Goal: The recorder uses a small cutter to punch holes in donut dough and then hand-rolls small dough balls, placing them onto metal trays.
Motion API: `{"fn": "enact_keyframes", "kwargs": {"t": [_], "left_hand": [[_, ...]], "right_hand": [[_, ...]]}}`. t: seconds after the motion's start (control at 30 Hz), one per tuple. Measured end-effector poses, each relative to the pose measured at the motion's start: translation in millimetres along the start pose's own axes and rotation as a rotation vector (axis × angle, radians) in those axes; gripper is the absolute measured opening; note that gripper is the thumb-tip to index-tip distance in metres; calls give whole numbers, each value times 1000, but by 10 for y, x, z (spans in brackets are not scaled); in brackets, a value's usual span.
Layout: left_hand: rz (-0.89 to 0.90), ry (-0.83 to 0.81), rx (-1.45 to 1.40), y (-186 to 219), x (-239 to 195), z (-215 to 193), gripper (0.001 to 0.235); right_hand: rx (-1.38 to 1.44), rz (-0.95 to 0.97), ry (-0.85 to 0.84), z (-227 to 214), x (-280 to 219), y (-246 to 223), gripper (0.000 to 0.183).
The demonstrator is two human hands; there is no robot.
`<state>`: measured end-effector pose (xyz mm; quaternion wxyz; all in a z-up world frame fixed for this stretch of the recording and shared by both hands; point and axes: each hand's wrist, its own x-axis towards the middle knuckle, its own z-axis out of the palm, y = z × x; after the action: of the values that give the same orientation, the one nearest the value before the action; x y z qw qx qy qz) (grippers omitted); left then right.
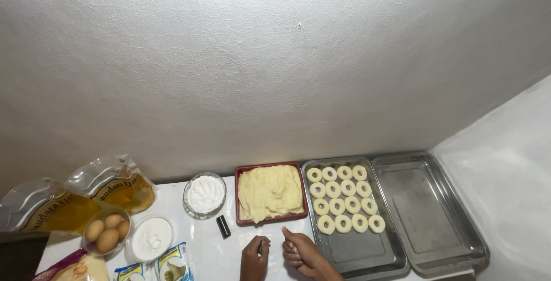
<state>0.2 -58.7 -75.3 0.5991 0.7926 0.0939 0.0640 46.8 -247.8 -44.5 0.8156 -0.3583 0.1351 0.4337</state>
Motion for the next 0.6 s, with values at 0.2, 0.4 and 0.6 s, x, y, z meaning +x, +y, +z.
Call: {"fn": "enact_keyframes", "kwargs": {"t": [0.2,0.4,0.6], "left_hand": [[15,-8,74,-4,-2,0,7],[16,-22,-9,-68,-8,20,11],[-14,-31,-17,-58,-7,20,13]], "right_hand": [[-45,-32,273,407,-49,-192,39],[-157,-22,301,340,42,-234,28],[-182,-103,235,112,141,-59,25]]}}
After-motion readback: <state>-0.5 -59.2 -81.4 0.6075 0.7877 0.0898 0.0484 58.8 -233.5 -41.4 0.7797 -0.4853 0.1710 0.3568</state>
